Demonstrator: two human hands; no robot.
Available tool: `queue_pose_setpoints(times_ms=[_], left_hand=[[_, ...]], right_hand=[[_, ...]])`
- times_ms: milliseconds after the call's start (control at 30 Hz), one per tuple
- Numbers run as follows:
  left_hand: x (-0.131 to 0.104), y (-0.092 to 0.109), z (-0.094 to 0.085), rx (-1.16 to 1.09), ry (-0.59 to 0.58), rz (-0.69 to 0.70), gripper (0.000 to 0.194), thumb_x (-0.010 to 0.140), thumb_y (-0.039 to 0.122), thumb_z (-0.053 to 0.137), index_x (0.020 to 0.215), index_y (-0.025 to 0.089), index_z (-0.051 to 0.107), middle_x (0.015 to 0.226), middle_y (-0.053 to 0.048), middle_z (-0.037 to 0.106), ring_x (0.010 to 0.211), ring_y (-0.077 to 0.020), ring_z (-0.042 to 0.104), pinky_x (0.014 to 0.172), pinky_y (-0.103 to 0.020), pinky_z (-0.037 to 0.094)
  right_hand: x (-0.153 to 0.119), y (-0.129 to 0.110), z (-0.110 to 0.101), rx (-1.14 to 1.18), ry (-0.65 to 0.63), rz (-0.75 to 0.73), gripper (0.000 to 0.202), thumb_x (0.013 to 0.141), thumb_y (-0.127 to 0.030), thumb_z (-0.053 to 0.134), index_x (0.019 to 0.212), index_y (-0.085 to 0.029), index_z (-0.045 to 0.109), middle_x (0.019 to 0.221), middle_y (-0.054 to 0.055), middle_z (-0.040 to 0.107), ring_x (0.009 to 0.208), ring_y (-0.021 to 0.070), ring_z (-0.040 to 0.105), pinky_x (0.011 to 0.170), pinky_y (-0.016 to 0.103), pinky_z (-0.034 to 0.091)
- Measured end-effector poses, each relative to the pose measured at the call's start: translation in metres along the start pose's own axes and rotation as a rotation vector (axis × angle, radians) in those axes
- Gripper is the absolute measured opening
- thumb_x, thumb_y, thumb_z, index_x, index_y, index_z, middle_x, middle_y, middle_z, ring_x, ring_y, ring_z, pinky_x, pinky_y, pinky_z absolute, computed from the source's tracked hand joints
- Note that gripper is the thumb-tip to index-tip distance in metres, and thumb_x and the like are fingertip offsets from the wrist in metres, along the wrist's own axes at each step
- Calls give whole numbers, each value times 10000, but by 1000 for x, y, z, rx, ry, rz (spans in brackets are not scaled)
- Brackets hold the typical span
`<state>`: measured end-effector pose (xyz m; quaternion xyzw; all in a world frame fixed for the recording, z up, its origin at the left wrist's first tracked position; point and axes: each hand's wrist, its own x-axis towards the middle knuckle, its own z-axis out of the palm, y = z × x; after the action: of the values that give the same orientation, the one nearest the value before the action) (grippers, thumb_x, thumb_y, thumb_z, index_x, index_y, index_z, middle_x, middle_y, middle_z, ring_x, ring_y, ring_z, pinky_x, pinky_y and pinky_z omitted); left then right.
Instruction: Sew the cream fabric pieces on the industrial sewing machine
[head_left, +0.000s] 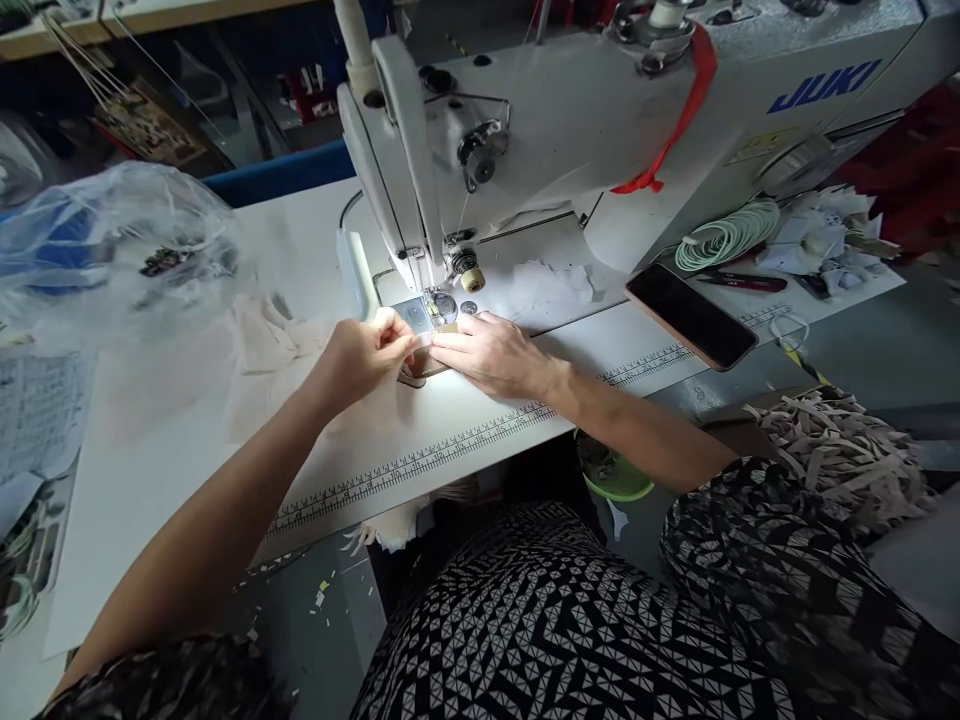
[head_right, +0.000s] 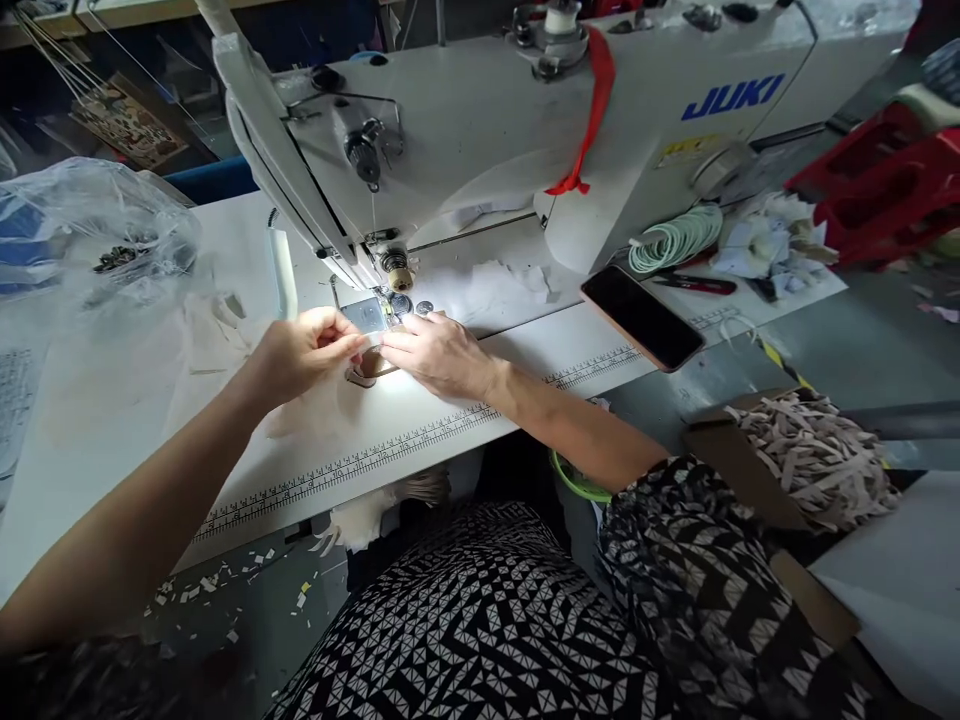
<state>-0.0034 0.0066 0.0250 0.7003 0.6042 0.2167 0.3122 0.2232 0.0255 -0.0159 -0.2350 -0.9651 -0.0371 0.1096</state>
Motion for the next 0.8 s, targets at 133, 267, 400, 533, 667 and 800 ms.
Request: queue_pose_setpoints(times_ms=[133, 267, 400, 533, 667, 800], left_hand=[[23, -2, 18, -11, -2, -45, 177, 783, 361, 634, 721, 195, 622, 678, -15, 671, 648, -163, 614, 605, -291, 473], [30, -5, 20, -40, -23, -87, 141, 774, 323, 633, 702, 204, 611, 618, 4, 633, 594, -161, 600, 569, -287, 485], [28, 0, 20, -78, -26, -133, 135, 773, 304, 636, 687, 205, 605, 589, 3, 620, 541, -155, 592, 527, -282, 493], [28, 3, 20, -85, -18, -142, 140, 766, 299, 637, 672, 205, 592, 592, -2, 622, 538, -157, 600, 519, -283, 495], [28, 2, 20, -27, -5, -162, 129, 759, 315, 629, 686, 211, 607, 623, 0, 645, 578, -169, 620, 556, -295, 507], [30, 1, 21, 38, -6, -180, 117, 765, 315, 614, 703, 216, 613, 669, 2, 674, 642, -180, 642, 623, -314, 504]], right_hand=[[-3, 5, 2, -77, 43, -39, 346, 1073, -129, 322, 1130, -139, 663, 1085, 89, 683, 909, 233, 511, 756, 384, 369], [-7, 10, 5, -26, 88, -31, 353, 1060, -119, 337, 1218, -137, 653, 1186, 97, 685, 941, 235, 513, 787, 386, 408], [-12, 16, 6, 50, 106, 72, 353, 993, -74, 375, 1155, -130, 683, 1132, 109, 680, 977, 242, 522, 821, 376, 448], [-13, 17, 5, 95, 98, 161, 342, 961, -66, 385, 1089, -132, 695, 1072, 122, 651, 975, 246, 537, 834, 393, 456], [-9, 11, 4, 95, 72, 165, 370, 970, -68, 363, 1141, -121, 687, 1062, 124, 627, 954, 242, 533, 822, 393, 447], [-5, 7, 2, 56, 38, 183, 362, 985, -83, 394, 1228, -142, 656, 1066, 109, 611, 939, 234, 515, 794, 376, 416]])
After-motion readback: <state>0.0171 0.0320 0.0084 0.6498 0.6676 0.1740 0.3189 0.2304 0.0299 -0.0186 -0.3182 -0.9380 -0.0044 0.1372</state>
